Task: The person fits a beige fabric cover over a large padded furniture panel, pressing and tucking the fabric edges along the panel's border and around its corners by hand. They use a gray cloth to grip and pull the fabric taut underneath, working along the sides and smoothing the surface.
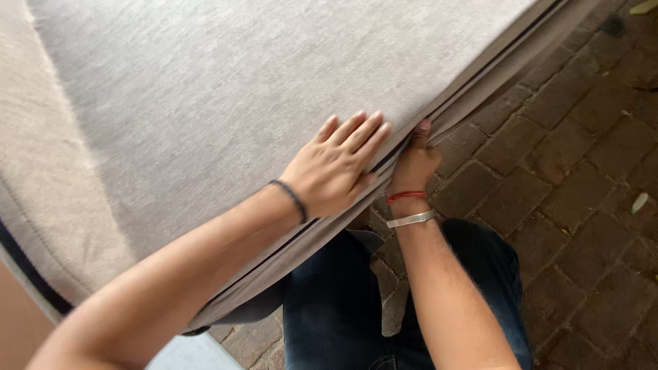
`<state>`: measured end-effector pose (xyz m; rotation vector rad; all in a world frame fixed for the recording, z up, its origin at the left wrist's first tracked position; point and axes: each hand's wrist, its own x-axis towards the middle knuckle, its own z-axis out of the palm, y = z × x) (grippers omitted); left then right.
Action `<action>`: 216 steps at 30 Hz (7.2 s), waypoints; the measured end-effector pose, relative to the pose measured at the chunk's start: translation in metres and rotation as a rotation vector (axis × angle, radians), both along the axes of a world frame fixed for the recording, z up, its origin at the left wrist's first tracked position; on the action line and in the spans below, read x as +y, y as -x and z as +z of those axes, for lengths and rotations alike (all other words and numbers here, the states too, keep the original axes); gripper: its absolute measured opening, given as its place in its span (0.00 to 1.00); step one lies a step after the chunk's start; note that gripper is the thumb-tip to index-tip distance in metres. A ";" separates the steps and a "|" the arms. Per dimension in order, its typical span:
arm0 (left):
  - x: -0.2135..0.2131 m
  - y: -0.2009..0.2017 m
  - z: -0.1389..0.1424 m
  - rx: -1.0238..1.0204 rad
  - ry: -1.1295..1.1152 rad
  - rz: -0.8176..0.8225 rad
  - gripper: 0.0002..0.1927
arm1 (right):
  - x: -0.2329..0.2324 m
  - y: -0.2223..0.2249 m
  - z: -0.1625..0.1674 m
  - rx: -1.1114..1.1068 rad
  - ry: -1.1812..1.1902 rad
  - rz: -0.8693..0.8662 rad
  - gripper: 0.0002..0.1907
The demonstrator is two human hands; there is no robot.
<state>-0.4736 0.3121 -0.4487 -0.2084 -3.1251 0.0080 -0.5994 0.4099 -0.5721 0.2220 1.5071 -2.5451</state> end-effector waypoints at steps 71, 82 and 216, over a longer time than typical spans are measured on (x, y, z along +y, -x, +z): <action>0.011 0.107 -0.005 -0.038 -0.113 0.208 0.61 | -0.038 0.083 -0.066 0.060 1.043 0.343 0.42; 0.031 -0.009 -0.002 0.025 0.084 0.535 0.56 | -0.055 0.093 -0.057 -0.095 0.027 -0.028 0.41; -0.053 -0.315 -0.225 1.173 -1.017 0.934 0.17 | -0.032 -0.287 0.074 -0.029 -0.232 1.370 0.25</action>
